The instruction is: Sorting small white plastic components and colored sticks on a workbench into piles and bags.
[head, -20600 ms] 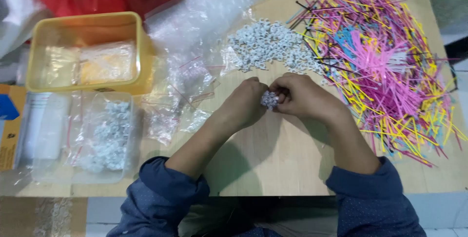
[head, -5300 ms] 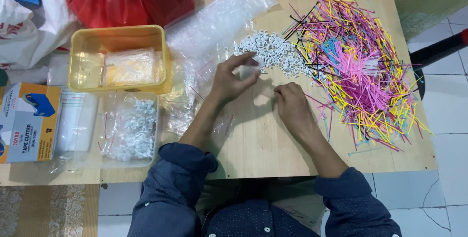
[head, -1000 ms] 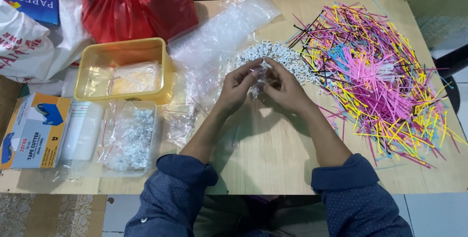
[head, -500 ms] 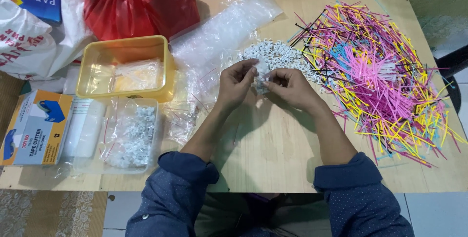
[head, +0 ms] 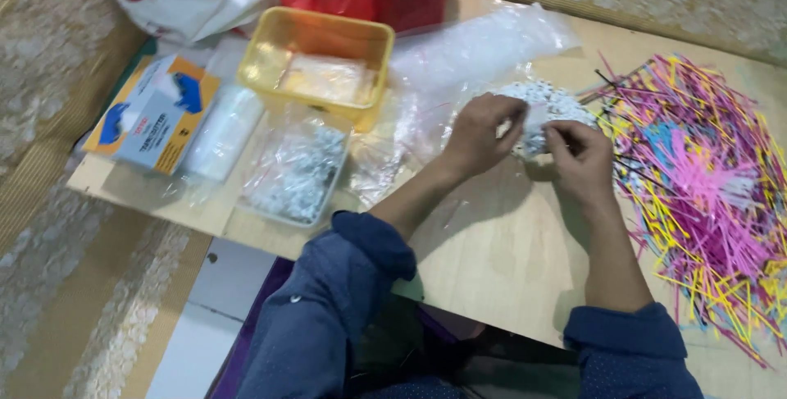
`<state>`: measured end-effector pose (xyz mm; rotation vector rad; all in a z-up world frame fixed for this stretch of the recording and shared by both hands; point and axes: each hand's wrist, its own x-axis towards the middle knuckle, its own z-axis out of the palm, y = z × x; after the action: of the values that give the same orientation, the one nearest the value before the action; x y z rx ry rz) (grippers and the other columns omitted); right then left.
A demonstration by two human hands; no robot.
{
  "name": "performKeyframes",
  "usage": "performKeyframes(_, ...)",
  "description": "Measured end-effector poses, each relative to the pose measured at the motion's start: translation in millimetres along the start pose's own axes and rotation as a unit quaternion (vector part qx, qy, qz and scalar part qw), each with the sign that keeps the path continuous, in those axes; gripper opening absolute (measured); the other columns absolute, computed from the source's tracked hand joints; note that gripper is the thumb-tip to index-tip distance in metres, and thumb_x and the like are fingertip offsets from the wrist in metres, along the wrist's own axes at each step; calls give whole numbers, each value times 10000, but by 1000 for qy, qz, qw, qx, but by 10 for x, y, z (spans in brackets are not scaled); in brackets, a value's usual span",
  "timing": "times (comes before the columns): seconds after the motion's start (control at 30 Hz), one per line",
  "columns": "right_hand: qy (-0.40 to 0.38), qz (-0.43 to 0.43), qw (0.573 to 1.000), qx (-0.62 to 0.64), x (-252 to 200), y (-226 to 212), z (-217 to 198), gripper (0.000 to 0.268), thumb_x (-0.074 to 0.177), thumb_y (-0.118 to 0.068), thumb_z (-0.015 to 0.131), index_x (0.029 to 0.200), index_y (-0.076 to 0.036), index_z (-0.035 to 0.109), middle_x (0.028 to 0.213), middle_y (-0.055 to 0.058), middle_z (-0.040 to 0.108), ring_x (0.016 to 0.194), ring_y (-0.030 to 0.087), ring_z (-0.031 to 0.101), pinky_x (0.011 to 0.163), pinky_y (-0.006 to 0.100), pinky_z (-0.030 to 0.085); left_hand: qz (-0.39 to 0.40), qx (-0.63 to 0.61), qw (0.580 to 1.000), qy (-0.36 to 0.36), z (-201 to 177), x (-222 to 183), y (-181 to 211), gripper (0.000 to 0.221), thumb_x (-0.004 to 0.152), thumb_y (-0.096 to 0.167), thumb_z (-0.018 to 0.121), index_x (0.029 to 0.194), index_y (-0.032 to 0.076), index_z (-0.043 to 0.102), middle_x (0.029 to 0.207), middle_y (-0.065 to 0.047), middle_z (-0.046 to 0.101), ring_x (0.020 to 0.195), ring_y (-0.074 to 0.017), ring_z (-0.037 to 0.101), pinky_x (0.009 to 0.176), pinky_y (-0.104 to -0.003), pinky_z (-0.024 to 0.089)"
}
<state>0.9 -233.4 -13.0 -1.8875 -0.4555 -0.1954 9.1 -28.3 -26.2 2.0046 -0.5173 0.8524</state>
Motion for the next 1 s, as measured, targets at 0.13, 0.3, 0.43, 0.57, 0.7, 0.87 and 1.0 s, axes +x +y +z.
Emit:
performKeyframes(0.13, 14, -58, 998, -2, -6, -105, 29, 86, 1085, 2, 678, 1151, 32, 724, 772, 122, 632, 680, 141, 567, 654, 289, 495, 66, 41, 995, 61, -142, 227, 329, 152, 874, 149, 685, 1024, 169, 676, 767, -6, 671, 767, -222, 681, 763, -364, 541)
performKeyframes(0.3, 23, -80, 996, 19, 57, -217, 158, 79, 1118, 60, 642, 1131, 55, 720, 755, 137, 621, 656, 152, 575, 634, 272, 494, 4, 75, 997, -28, -554, 482, 627, 70, 803, 97, 677, 843, 119, 730, 653, -29, 686, 714, -267, 706, 766, -448, 539)
performKeyframes(0.43, -9, -83, 995, 51, 115, -682, 591, 73, 1097, 46, 651, 1097, 40, 724, 737, 132, 629, 638, 161, 580, 626, 282, 509, -31, 118, 992, -33, -1218, 470, 728, 84, 756, 66, 678, 736, 138, 716, 583, -15, 661, 646, -272, 696, 716, -454, 538)
performKeyframes(0.57, -90, -98, 987, 88, 211, -1116, 1251, 81, 1037, 20, 684, 1080, 53, 745, 764, 168, 668, 679, 206, 644, 639, 343, 553, -100, 189, 977, 4, -1987, 122, 621, 59, 762, 168, 742, 790, 119, 759, 719, -124, 672, 762, -380, 687, 720, -495, 524)
performKeyframes(0.7, -169, -129, 970, 119, 139, -1664, 1924, 133, 975, -20, 696, 1085, 31, 753, 843, 180, 712, 807, 220, 697, 708, 394, 587, -214, 232, 949, 23, -2809, -373, 522, 133, 860, 172, 700, 954, 153, 793, 827, -87, 728, 872, -350, 720, 793, -439, 560)
performKeyframes(0.87, -164, -174, 966, 96, 9, -1600, 2479, 168, 952, -105, 713, 1096, -33, 763, 885, 156, 719, 775, 231, 702, 700, 375, 579, -315, 263, 912, 28, -3237, -744, 565, 243, 875, 175, 726, 1083, 61, 778, 855, -121, 728, 880, -351, 701, 814, -440, 544)
performKeyframes(1.0, -136, -214, 967, 28, -38, -1588, 2189, 187, 934, -114, 712, 1109, -64, 752, 932, 143, 675, 808, 298, 722, 735, 395, 584, -218, 392, 890, 76, -3096, -739, 710, 470, 801, 215, 811, 1214, 5, 729, 989, -164, 691, 980, -411, 615, 857, -537, 450)
